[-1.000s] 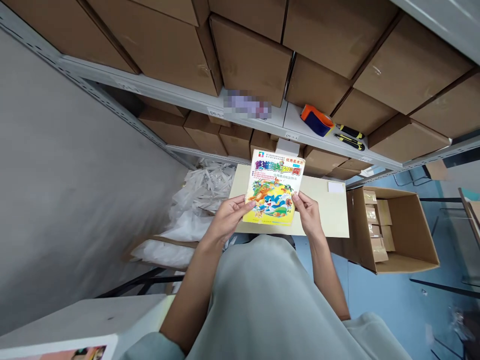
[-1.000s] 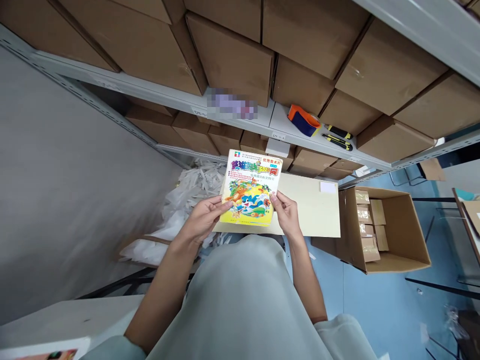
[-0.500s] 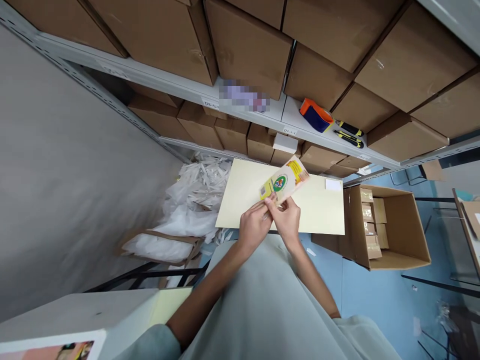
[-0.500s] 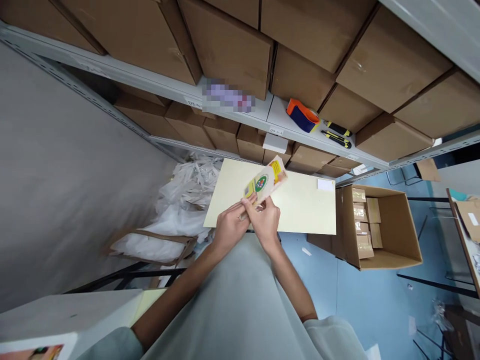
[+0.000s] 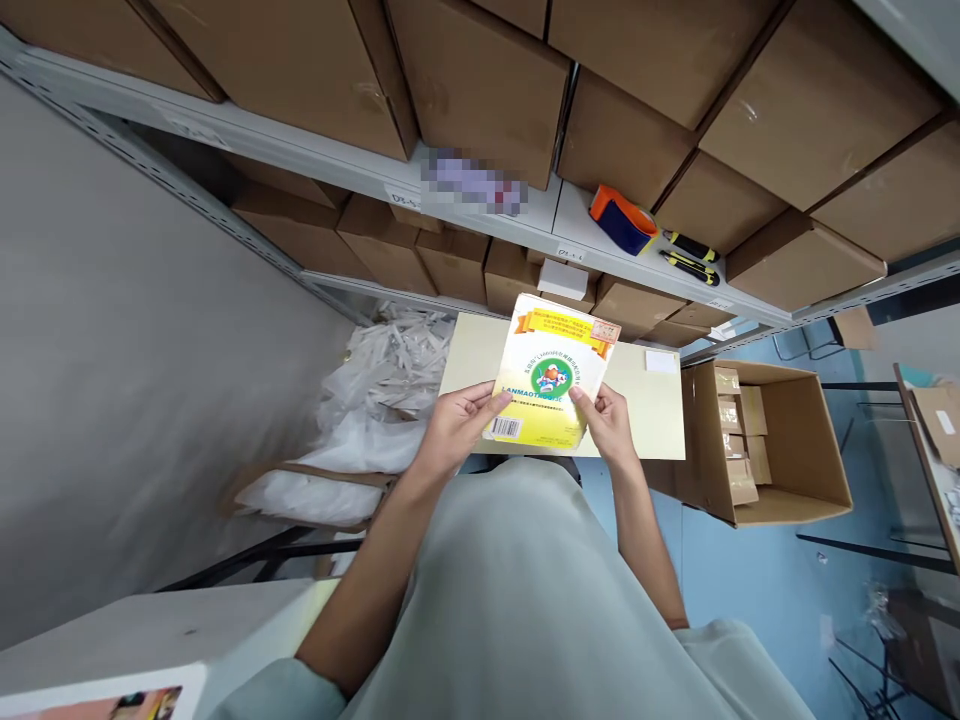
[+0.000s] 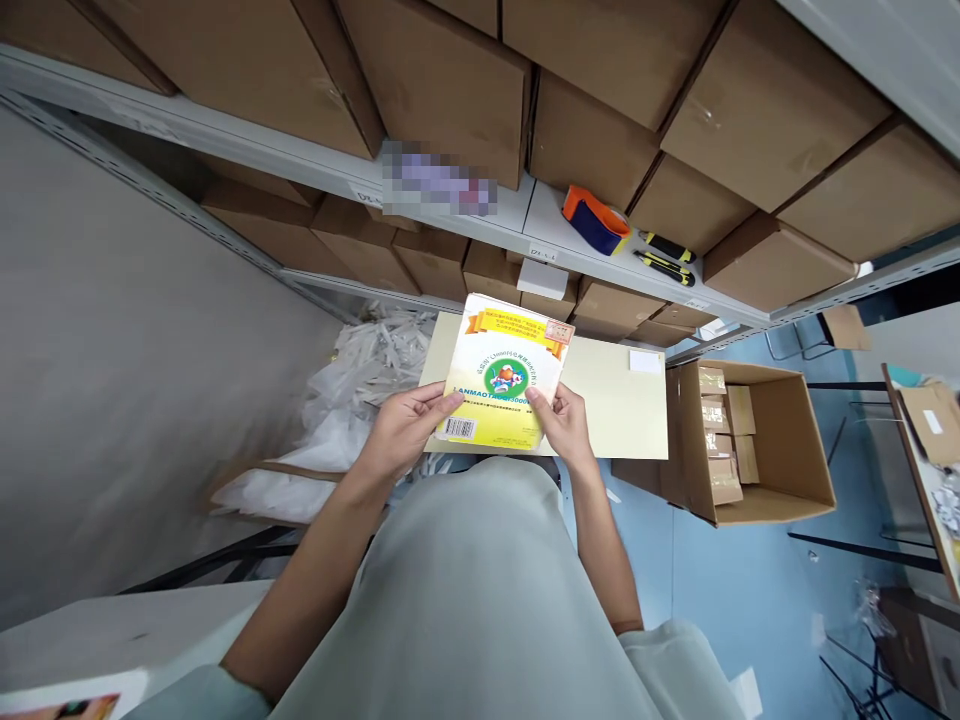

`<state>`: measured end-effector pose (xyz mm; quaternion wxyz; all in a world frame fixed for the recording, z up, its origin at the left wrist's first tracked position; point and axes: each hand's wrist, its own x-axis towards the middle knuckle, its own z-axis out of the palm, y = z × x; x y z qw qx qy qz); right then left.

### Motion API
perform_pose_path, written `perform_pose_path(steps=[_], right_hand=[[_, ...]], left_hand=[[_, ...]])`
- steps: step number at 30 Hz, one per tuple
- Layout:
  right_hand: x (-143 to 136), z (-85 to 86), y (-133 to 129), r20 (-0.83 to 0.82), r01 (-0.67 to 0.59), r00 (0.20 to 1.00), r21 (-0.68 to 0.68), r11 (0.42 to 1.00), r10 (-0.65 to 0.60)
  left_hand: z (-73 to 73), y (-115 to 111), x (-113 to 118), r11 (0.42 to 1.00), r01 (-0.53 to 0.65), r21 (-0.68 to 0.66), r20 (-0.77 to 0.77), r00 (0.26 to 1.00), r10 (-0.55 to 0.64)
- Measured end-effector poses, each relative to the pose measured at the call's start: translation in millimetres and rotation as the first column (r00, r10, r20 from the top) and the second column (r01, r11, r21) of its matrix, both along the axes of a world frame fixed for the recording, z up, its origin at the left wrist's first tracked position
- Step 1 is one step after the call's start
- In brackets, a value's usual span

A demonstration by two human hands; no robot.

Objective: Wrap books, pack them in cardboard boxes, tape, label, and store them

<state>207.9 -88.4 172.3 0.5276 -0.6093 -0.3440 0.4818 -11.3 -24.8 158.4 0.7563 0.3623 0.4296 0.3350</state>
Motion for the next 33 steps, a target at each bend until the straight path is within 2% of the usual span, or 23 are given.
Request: perform_pose_path(steps=[4,6,9,12,14,16,19,21,22,24,26,27,29,30,31,33], right_hand=[[0,-10.6,6,0.035,0.006,0.999,-0.021,1.0,-0.005],[-1,-15.7,7,0.113,0.093,0.989,-0.013,0.996,-0.091],[-7,-17.6,5,0.279,0.24,0.93,0.038,0.97,-0.241],[-25,-10.5,0,0.286,0.187,0.94,0.029,0.982,-0.187],[-42,-3.2,-1,0.216,0.111,0.97,0.021,0.994,-0.113],[-57,2.9,0,0.185,0.061,0.981,0.027,0.998,-0.065],[-62,5.1,5,0.228,0.099,0.968,0.042,0.994,-0.106],[-52,2.5,8,0.225,0.126,0.965,0.04,0.991,-0.132],[-45,1.0,10,0.198,0.115,0.973,0.029,0.993,-0.119],[-31,-0.5,11,0.118,0.045,0.992,-0.009,0.999,-0.044],[-21,0.8,9,0.036,-0.026,0.999,-0.048,0.999,0.028],[-18,2.3,8,0.007,-0.049,0.999,-0.062,0.997,0.049],[-16,5.4,7,-0.028,-0.071,0.997,-0.079,0.994,0.069],[-16,6.3,6,-0.04,-0.075,0.997,-0.081,0.994,0.072],[-16,6.4,7,-0.051,-0.078,0.996,-0.08,0.994,0.074],[-16,4.0,9,-0.062,-0.085,0.995,-0.075,0.994,0.08]], left_hand=[[-5.0,-5,9,0.996,-0.088,-0.006,0.019,0.996,0.088],[-9.3,-6,12,0.991,-0.127,0.031,-0.015,0.992,0.127],[-11.2,-8,15,0.967,-0.199,0.159,-0.115,0.969,0.218],[-6.7,-14,21,0.903,-0.251,0.348,-0.237,0.908,0.344],[-2.7,-23,26,0.843,-0.206,0.497,-0.321,0.859,0.399],[-0.3,-33,33,0.779,-0.092,0.62,-0.375,0.838,0.397],[-3.0,-44,39,0.687,0.118,0.717,-0.393,0.882,0.259],[-9.0,-41,35,0.655,0.195,0.73,-0.392,0.904,0.168],[-12.7,-36,30,0.663,0.184,0.726,-0.39,0.904,0.176],[-20.4,-21,15,0.739,0.054,0.672,-0.383,0.879,0.284],[-26.5,-2,-2,0.844,-0.111,0.524,-0.34,0.882,0.327],[-28.3,6,-10,0.901,-0.141,0.411,-0.292,0.915,0.277],[-28.9,18,-22,0.98,-0.067,0.187,-0.151,0.984,0.096],[-27.7,21,-25,0.994,-0.009,0.111,-0.086,0.996,0.019],[-25.9,23,-27,0.998,0.024,0.064,-0.043,0.999,-0.021],[-21.5,21,-26,0.999,0.007,0.032,-0.007,1.0,-0.007]])
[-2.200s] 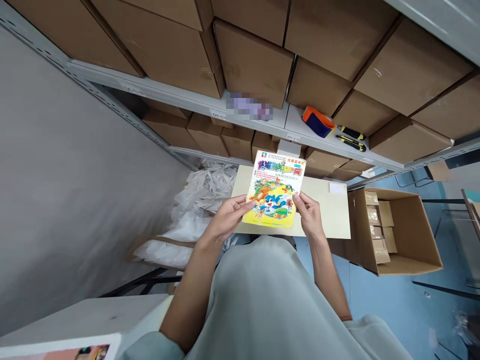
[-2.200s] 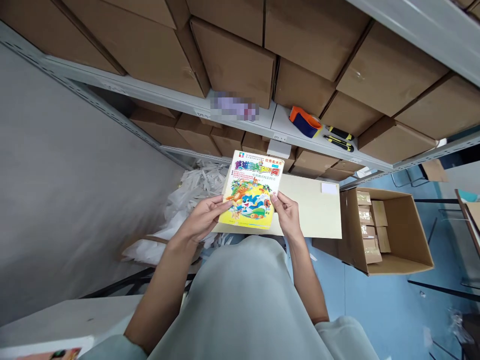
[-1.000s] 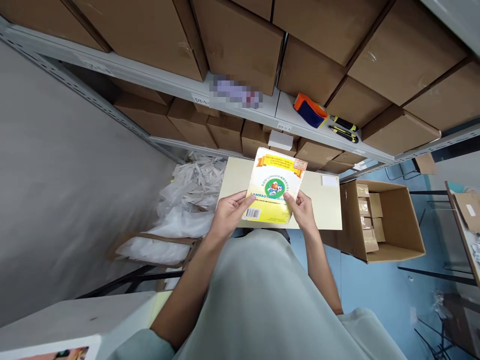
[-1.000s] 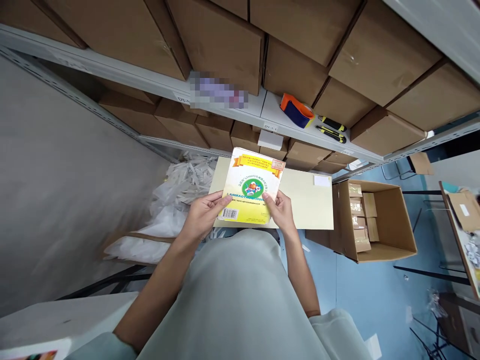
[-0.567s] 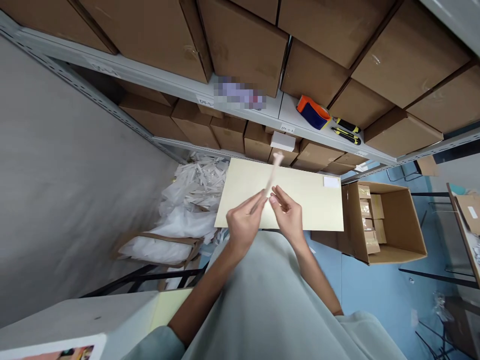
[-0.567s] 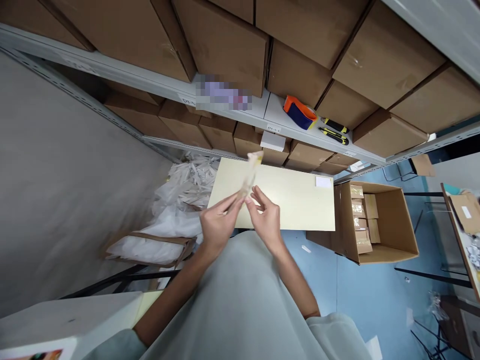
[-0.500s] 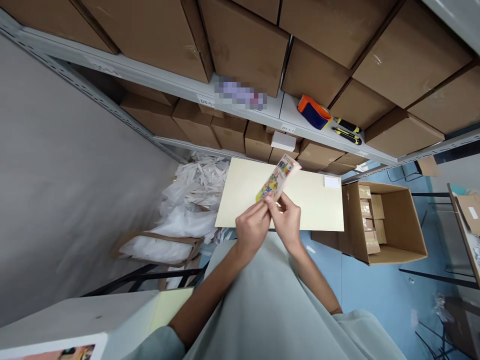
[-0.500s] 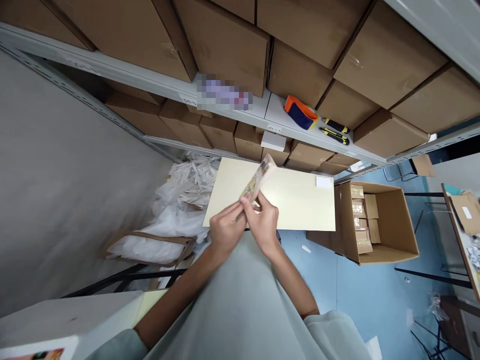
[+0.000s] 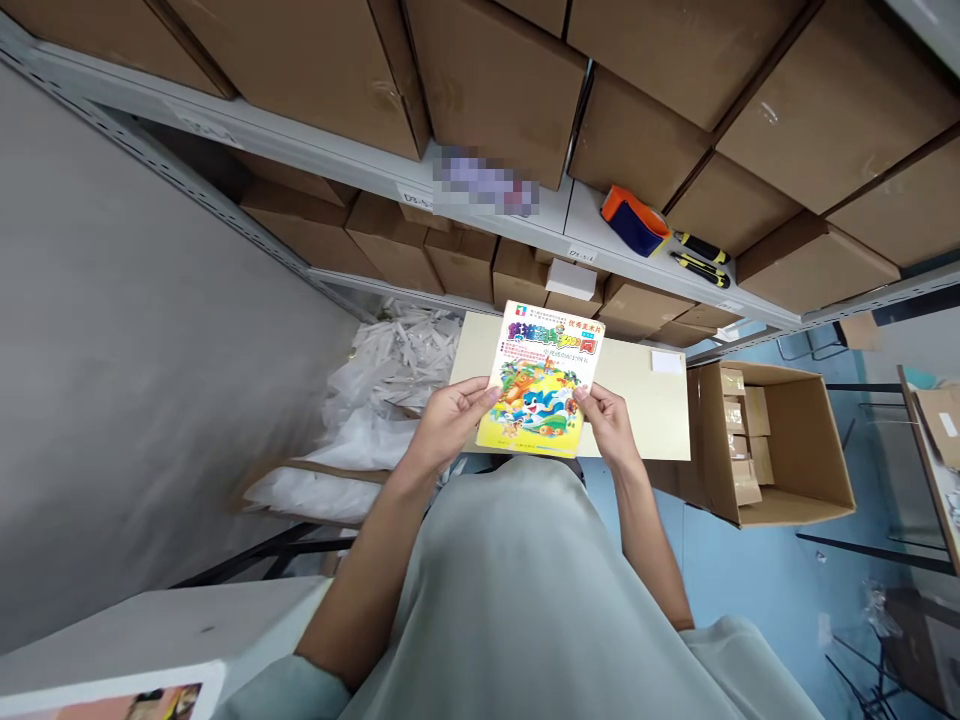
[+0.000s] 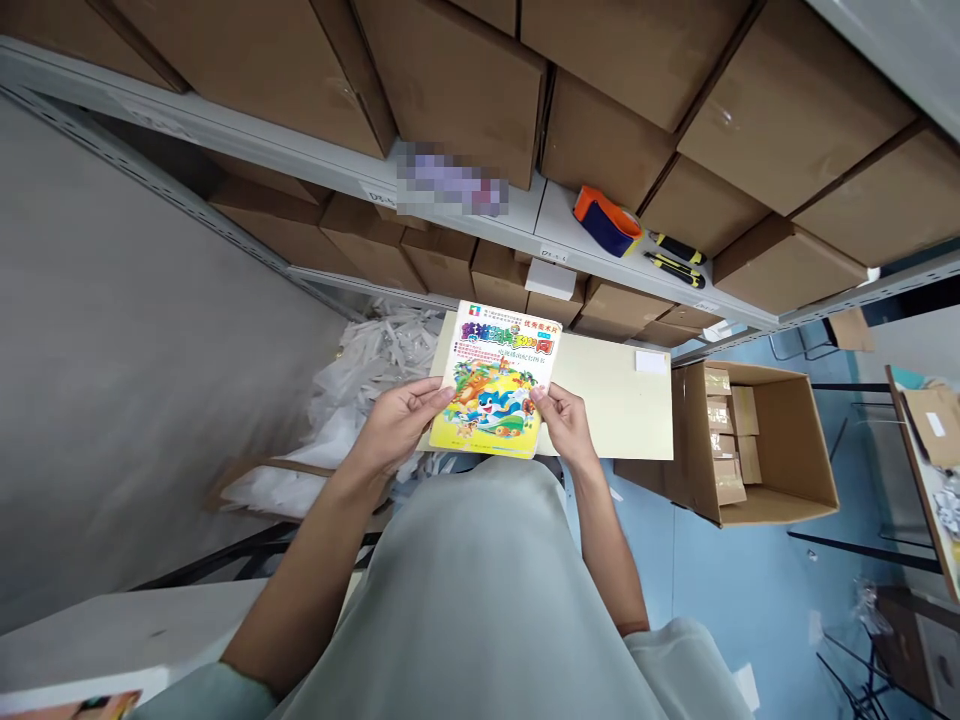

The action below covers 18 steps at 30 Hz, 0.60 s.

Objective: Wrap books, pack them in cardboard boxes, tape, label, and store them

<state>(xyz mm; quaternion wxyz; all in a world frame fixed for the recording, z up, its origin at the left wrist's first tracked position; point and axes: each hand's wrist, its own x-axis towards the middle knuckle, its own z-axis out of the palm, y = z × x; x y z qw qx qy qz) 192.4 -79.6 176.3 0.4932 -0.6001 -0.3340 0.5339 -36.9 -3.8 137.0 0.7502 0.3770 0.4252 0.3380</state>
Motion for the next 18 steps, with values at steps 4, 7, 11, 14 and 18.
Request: perform_pose_path(steps=[4,7,11,14,18], right_hand=[[3,-13.7,7,0.074,0.062,0.995,0.015,0.998,-0.063],[2,-23.0,10,0.239,0.274,0.928,0.082,0.958,-0.286],[-16,-22.0,6,0.338,0.288,0.889,0.109,0.952,-0.307],[-38,-16.6,4,0.277,0.172,0.941,0.095,0.981,-0.192],[-47,-14.3,10,0.327,0.244,0.909,0.085,0.966,-0.258]], left_hand=[[4.4,-8,11,0.996,-0.085,0.02,-0.006,0.996,0.086],[3.0,-12,22,0.982,-0.167,0.09,-0.06,0.983,0.173],[4.1,-23,39,0.931,-0.251,0.266,-0.17,0.938,0.301],[8.4,-38,52,0.882,-0.142,0.449,-0.307,0.903,0.301],[8.9,-50,61,0.75,0.11,0.652,-0.365,0.913,0.184]])
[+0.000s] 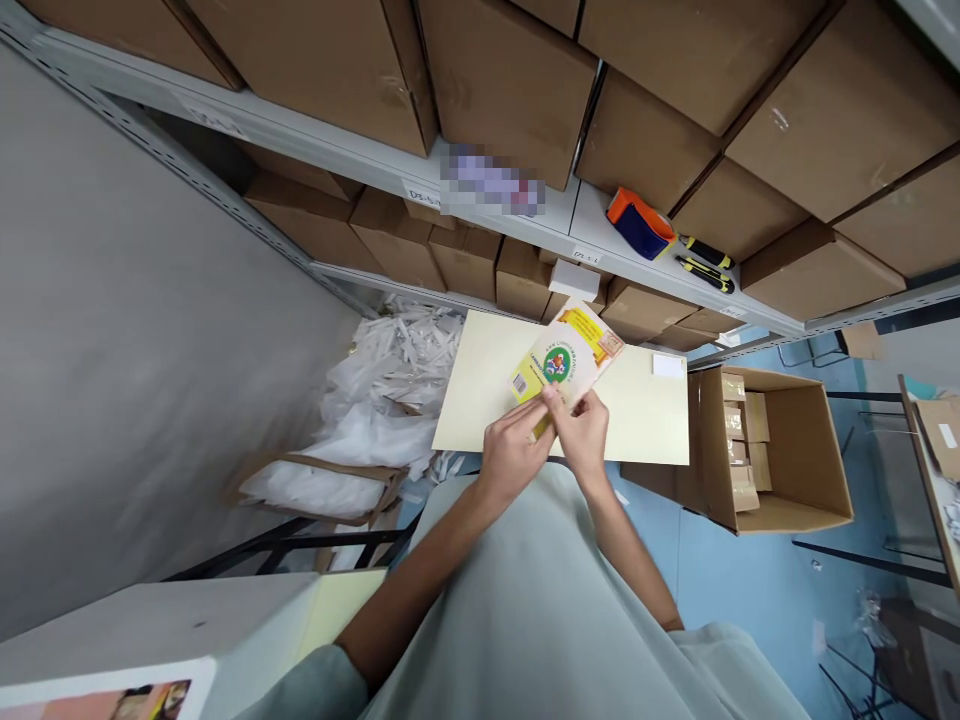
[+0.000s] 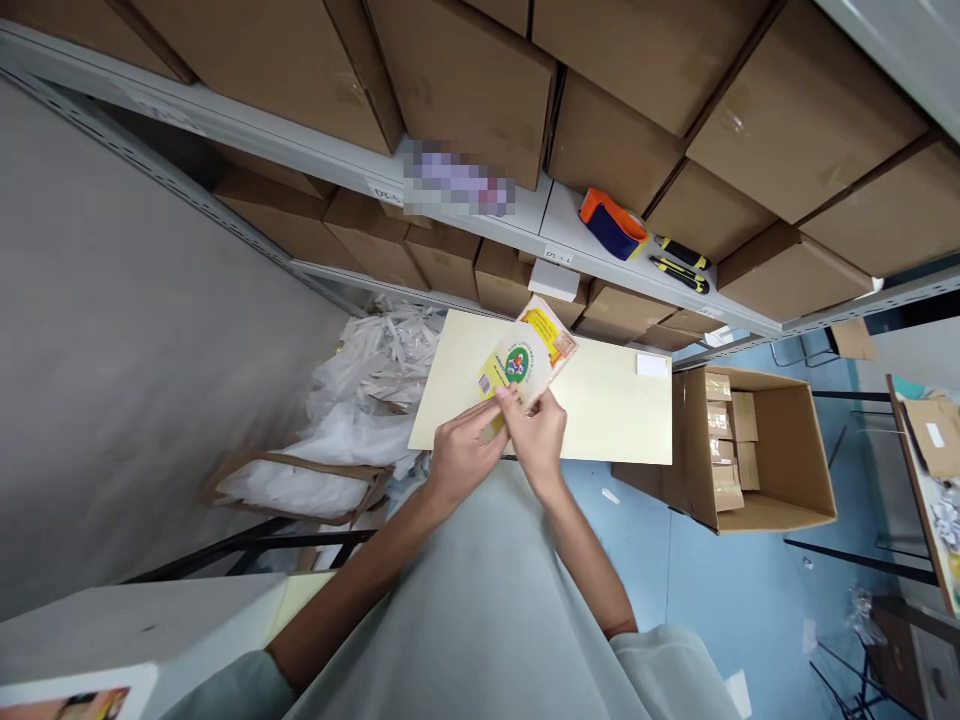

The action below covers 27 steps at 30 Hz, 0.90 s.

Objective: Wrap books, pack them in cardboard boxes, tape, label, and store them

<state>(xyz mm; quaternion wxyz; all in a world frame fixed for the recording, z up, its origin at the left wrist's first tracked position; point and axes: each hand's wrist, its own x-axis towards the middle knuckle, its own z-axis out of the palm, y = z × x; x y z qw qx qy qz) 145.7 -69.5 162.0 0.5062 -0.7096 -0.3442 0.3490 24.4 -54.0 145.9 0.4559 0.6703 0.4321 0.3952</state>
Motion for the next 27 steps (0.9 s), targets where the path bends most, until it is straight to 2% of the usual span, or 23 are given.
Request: perform_pose_path(steps=[2,4,6,7,9,11,12,16,21,23,27], right_hand=[[9,0.0,5,-0.028,0.045,0.999,0.018,0.999,-0.045],[21,1.0,8,-0.125,-0.011,0.992,0.031,0.999,0.015],[32,3.2,9,-0.22,-0.091,0.971,0.022,0.996,0.094],[37,4.4,8,-0.252,-0.117,0.961,0.015,0.993,0.117],[42,6.1,8,-0.287,-0.136,0.949,0.001,0.991,0.131],[45,5.6,9,-0.306,-0.14,0.943,-0.018,0.99,0.127],[46,4.4,10,-0.314,-0.145,0.941,-0.028,0.989,0.129],[50,-5.8,20,-0.311,-0.176,0.938,-0.05,0.983,0.153],[54,-19.5,22,-0.052,-0.008,0.999,-0.003,1.0,0.008],[48,-20.6,19,-0.046,-0.039,0.998,-0.017,0.999,0.038],[19,-13.9,11,-0.185,-0.18,0.967,-0.012,0.984,0.174]], left_hand=[[-4.1,6,-3,0.998,0.039,0.042,0.012,0.999,-0.039],[-9.8,20,-11,0.997,-0.071,0.002,0.027,0.997,0.071],[-14.5,36,-23,0.969,-0.199,-0.149,0.075,0.975,0.211],[-15.6,43,-28,0.943,-0.202,-0.264,0.119,0.964,0.239],[-14.3,54,-38,0.872,-0.079,-0.482,0.229,0.95,0.213],[-9.4,59,-43,0.801,0.037,-0.597,0.305,0.935,0.184],[-6.5,60,-44,0.783,0.052,-0.62,0.317,0.929,0.19],[-0.1,57,-41,0.773,0.0,-0.635,0.324,0.908,0.267],[-5.5,53,-32,0.8,-0.134,-0.585,0.267,0.9,0.346],[-6.6,49,-27,0.825,-0.209,-0.525,0.226,0.9,0.372],[-5.5,32,-12,0.886,-0.292,-0.36,0.105,0.931,0.35]])
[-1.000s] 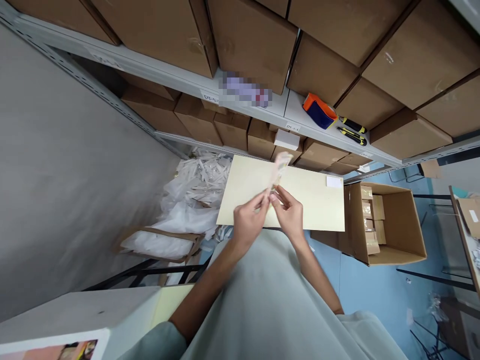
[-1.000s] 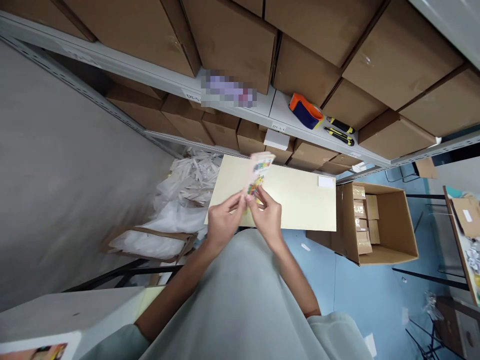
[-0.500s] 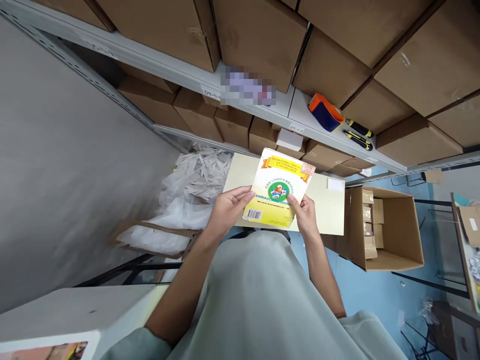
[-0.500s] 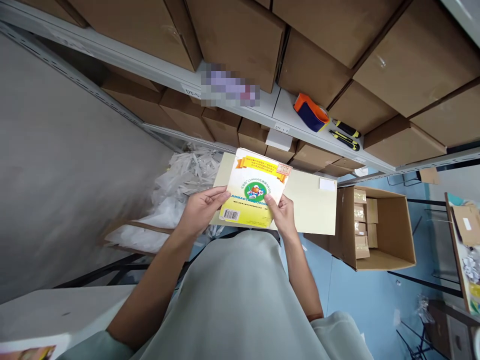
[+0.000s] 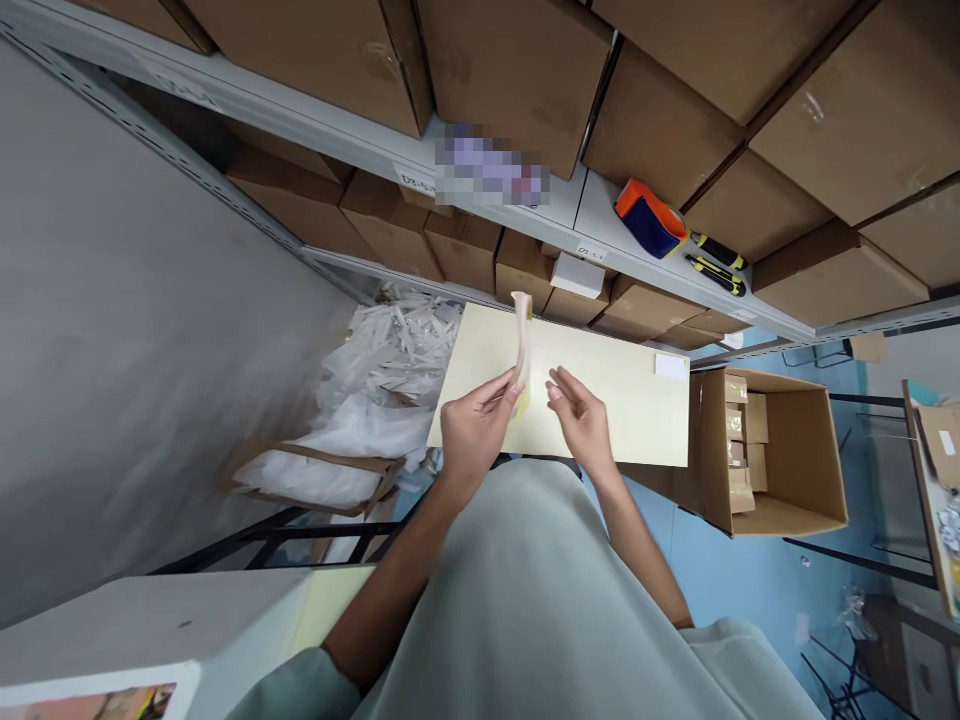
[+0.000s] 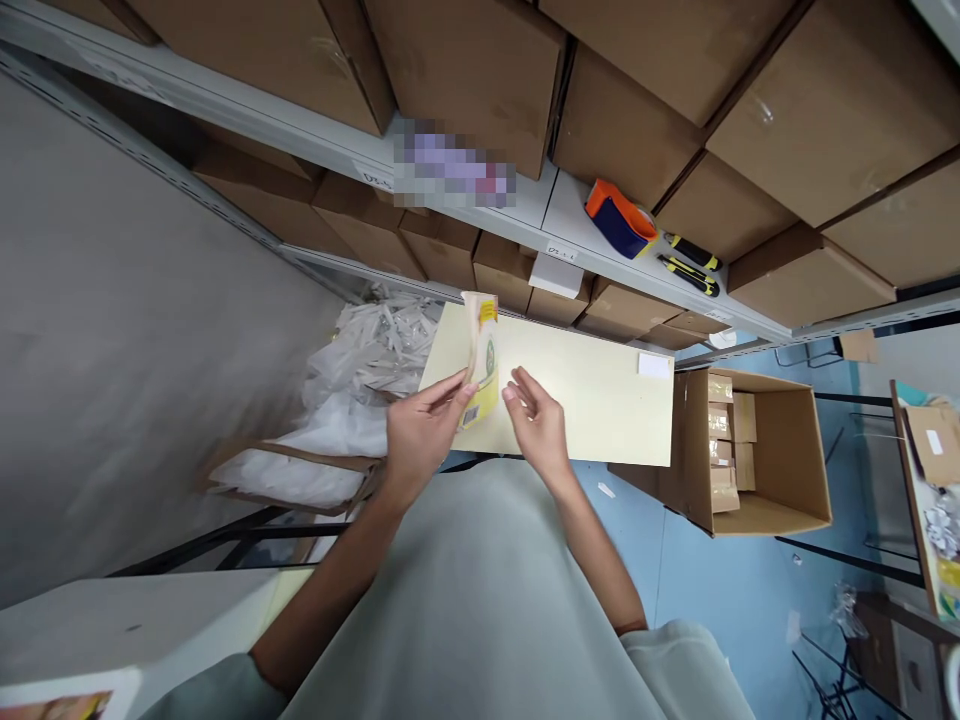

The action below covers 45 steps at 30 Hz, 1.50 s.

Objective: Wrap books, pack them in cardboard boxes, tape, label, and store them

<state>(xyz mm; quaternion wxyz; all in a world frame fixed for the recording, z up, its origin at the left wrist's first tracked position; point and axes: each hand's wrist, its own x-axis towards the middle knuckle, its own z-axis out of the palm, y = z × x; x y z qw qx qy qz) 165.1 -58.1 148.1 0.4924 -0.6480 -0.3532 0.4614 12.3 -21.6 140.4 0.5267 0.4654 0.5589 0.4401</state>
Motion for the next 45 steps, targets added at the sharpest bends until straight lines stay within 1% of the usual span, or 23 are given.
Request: perform_pose_path(steps=[2,3,5,7,8,9,12,13,14,16,17,19,21,23,26,28,31,33,35,37,40,42,45], right_hand=[[-13,4.1,-1,-0.036,-0.025,0.999,0.031,0.999,0.026],[-17,5.3,-1,-0.044,-0.022,0.999,0.047,0.999,0.024],[-17,5.4,-1,-0.052,0.005,0.999,0.065,0.998,-0.002],[-10,3.1,-1,-0.075,0.022,0.997,0.053,0.998,-0.018],[-4,1.9,-2,-0.096,0.013,0.995,0.034,0.999,-0.01],[1,1.0,-4,-0.123,-0.006,0.992,0.012,1.0,0.008],[14,1.7,-11,-0.216,-0.064,0.975,-0.04,0.997,0.054],[17,2.9,-14,-0.236,-0.072,0.97,-0.048,0.996,0.059],[19,4.2,-16,-0.25,-0.075,0.967,-0.051,0.996,0.06],[21,5.6,-20,-0.259,-0.074,0.964,-0.052,0.996,0.058],[23,5.2,-21,-0.257,-0.073,0.965,-0.054,0.996,0.057],[25,2.2,-22,-0.245,-0.067,0.968,-0.061,0.996,0.05],[27,-2.5,-21,-0.232,-0.05,0.972,-0.06,0.997,0.034],[29,-6.3,-20,-0.212,-0.03,0.977,-0.032,0.999,0.022],[30,-5.8,-19,-0.121,-0.003,0.993,0.075,0.997,0.012],[29,-1.8,-21,-0.029,-0.024,0.999,0.157,0.987,0.029],[28,4.5,-25,0.054,-0.099,0.995,0.234,0.967,0.089],[28,6.5,-28,0.077,-0.119,0.992,0.246,0.962,0.103],[27,6.1,-29,0.086,-0.117,0.991,0.238,0.964,0.099],[27,2.8,-28,0.071,-0.106,0.993,0.231,0.967,0.092],[29,-10.2,-21,0.048,-0.046,0.998,0.173,0.984,0.038],[30,-25.9,-13,0.024,-0.009,1.0,0.081,0.997,0.007],[32,-60.4,8,-0.024,-0.028,0.999,-0.079,0.997,0.026]], left_hand=[[0.1,-10,8,0.991,0.079,0.104,-0.11,0.992,-0.068],[-0.3,-15,10,0.978,0.13,0.164,-0.157,0.982,-0.104],[-2.5,-20,12,0.933,0.248,0.261,-0.215,0.957,-0.194],[-6.9,-19,8,0.892,0.348,0.289,-0.221,0.931,-0.291],[-10.0,-15,4,0.891,0.358,0.281,-0.217,0.928,-0.304],[-13.7,-10,-2,0.907,0.33,0.261,-0.213,0.936,-0.279],[-26.5,10,-23,0.983,0.113,0.148,-0.167,0.982,-0.088],[-30.5,17,-30,0.993,0.077,0.085,-0.122,0.99,-0.066],[-33.7,23,-37,0.996,0.085,0.016,-0.061,0.995,-0.084],[-37.2,31,-48,0.981,0.164,-0.105,0.067,0.985,-0.158],[-37.6,32,-51,0.97,0.199,-0.142,0.11,0.977,-0.184],[-36.7,33,-54,0.963,0.218,-0.158,0.14,0.97,-0.196],[-35.0,31,-54,0.971,0.204,-0.123,0.125,0.974,-0.189],[-33.2,28,-52,0.981,0.186,-0.061,0.083,0.98,-0.181],[-27.0,24,-51,0.985,0.154,0.08,-0.02,0.988,-0.153],[-19.0,23,-54,0.964,0.165,0.21,-0.093,0.984,-0.149],[-5.4,22,-60,0.9,0.238,0.365,-0.168,0.968,-0.188],[0.1,21,-63,0.871,0.268,0.412,-0.197,0.959,-0.202],[0.4,21,-64,0.869,0.272,0.414,-0.208,0.957,-0.201],[-4.8,20,-64,0.892,0.258,0.372,-0.185,0.962,-0.201],[-21.3,18,-62,0.958,0.176,0.226,-0.136,0.98,-0.148],[-37.5,19,-62,0.989,0.11,0.101,-0.117,0.988,-0.098],[-70.4,26,-62,0.996,0.062,-0.063,-0.085,0.994,-0.067]])
